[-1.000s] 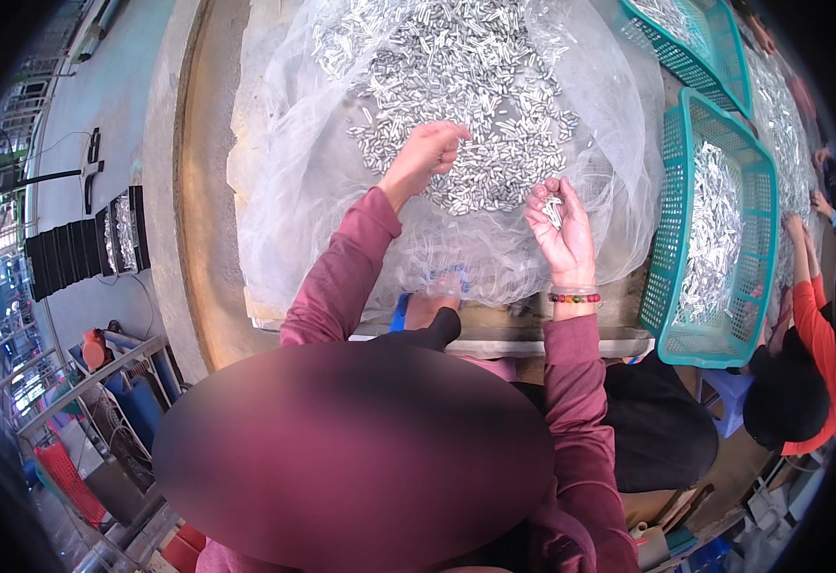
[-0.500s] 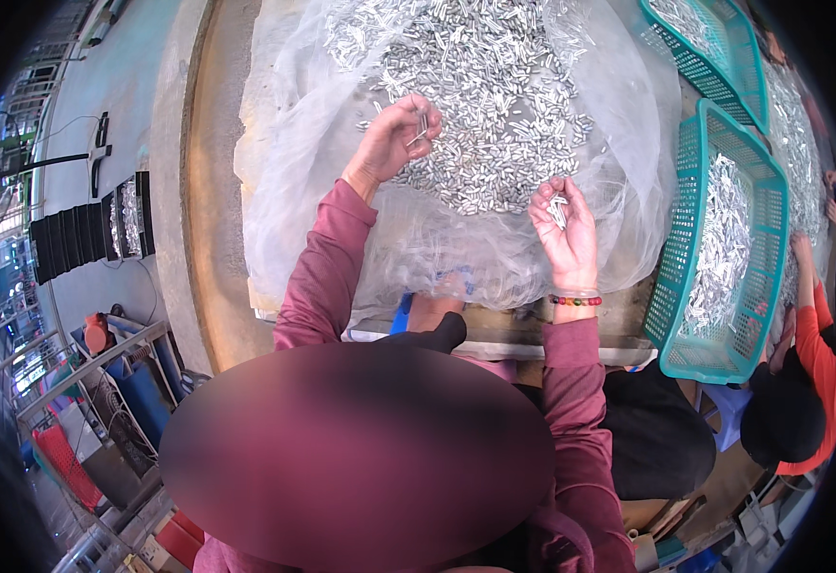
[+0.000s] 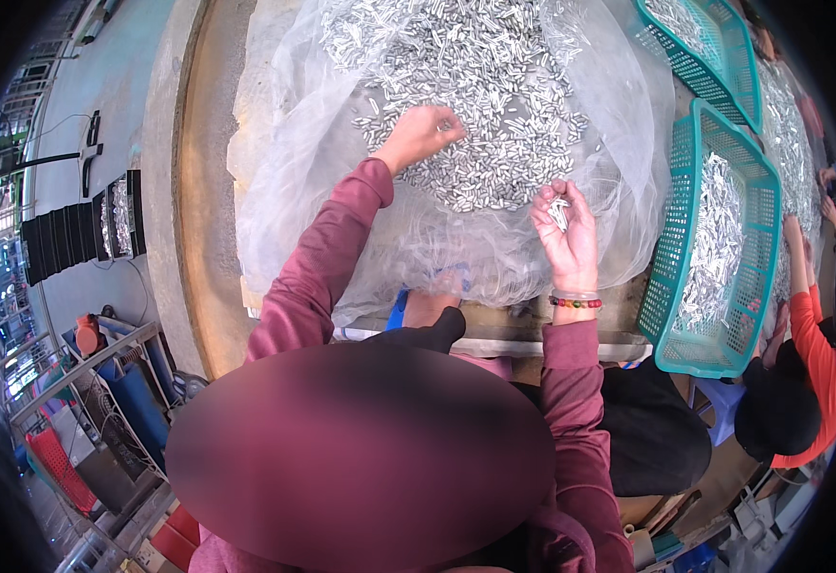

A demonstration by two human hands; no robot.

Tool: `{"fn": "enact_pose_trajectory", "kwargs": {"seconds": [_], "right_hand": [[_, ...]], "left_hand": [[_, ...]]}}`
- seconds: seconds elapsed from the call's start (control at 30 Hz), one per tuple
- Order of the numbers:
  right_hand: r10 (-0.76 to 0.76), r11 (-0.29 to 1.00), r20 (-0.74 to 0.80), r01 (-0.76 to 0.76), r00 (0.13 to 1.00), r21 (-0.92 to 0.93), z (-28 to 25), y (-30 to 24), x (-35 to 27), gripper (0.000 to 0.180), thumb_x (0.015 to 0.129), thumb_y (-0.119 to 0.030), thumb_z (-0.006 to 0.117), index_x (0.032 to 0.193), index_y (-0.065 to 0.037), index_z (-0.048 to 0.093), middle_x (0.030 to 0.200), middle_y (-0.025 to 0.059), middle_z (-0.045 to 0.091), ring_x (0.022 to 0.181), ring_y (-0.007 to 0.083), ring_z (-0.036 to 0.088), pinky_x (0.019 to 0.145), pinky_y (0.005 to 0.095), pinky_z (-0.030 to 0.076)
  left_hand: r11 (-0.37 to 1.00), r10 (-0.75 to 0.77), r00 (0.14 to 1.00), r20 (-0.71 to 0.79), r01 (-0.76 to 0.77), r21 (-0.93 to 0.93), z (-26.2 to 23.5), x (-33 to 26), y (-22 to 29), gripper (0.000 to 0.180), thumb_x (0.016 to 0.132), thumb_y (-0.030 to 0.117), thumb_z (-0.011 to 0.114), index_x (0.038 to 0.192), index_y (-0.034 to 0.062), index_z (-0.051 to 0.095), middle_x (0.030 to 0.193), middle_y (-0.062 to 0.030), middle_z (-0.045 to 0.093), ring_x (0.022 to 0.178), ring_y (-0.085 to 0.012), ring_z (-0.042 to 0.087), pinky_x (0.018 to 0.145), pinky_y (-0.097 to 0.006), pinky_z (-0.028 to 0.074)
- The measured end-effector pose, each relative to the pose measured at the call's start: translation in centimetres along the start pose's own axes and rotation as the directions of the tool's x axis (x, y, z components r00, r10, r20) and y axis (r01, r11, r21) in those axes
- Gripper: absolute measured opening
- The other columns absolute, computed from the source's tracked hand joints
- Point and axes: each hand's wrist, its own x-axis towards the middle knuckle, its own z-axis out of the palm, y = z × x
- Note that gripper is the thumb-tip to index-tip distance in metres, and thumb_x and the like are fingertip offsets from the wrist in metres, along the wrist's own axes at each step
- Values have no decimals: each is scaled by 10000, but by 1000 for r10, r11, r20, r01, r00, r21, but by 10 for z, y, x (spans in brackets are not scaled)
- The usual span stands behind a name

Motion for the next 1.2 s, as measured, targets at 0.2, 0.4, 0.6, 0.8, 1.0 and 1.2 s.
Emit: {"fn": "enact_pose_trajectory", "kwargs": {"seconds": [0.2, 0.4, 0.6, 0.8, 1.0, 1.2], "right_hand": [[1, 1000, 27, -1, 1000, 27, 2, 0, -1, 188, 960, -164, 438, 938, 16, 486, 851, 134, 496, 756, 202, 448, 610, 278, 385], [23, 999, 54, -25, 998, 45, 4, 3, 0, 199, 967, -169, 418, 927, 12, 493, 843, 139, 508, 750, 210, 456, 608, 283, 388], [19, 996, 31, -21, 999, 81, 1, 4, -1, 184, 962, -157, 425, 919, 7, 495, 833, 135, 506, 739, 210, 456, 599, 280, 383], [-1, 997, -11, 2, 1000, 77, -3, 1, -4, 175, 956, -152, 440, 913, 9, 492, 821, 130, 501, 729, 204, 444, 591, 278, 379], [-17, 993, -23, 19, 1000, 116, -7, -2, -16, 182, 957, -160, 441, 923, 13, 487, 820, 126, 497, 726, 201, 443, 594, 278, 381], [-75, 994, -19, 76, 997, 83, -4, -9, -28, 181, 969, -163, 413, 929, 5, 466, 824, 94, 449, 725, 169, 397, 590, 254, 354]], "left_hand": [[89, 71, 971, 228, 221, -971, -3, -9, 29, 130, 848, 136, 453, 939, 51, 493, 854, -33, 460, 672, -64, 420, 420, -178, 278], [966, -169, 985, 30, 172, -196, 32, 14, 26, 192, 790, 155, 636, 923, 20, 668, 613, -36, 564, 543, -172, 533, 494, -297, 433], [769, 83, 996, 32, -84, 634, 57, 21, 18, 103, 777, 73, 585, 835, 44, 666, 801, -189, 654, 805, -351, 645, 702, -432, 518], [940, -80, 995, -51, 58, -336, 27, 35, 18, 135, 782, 154, 536, 813, 32, 585, 737, -134, 603, 645, -262, 585, 503, -337, 454], [195, 102, 954, 282, 259, -946, 6, 39, 34, 233, 790, 111, 430, 981, 16, 524, 810, -35, 445, 621, -84, 404, 407, -188, 288], [868, -99, 978, 185, 176, -464, 32, 79, 43, 223, 769, 193, 663, 917, 27, 659, 709, -63, 589, 579, -194, 542, 475, -282, 430]]}}
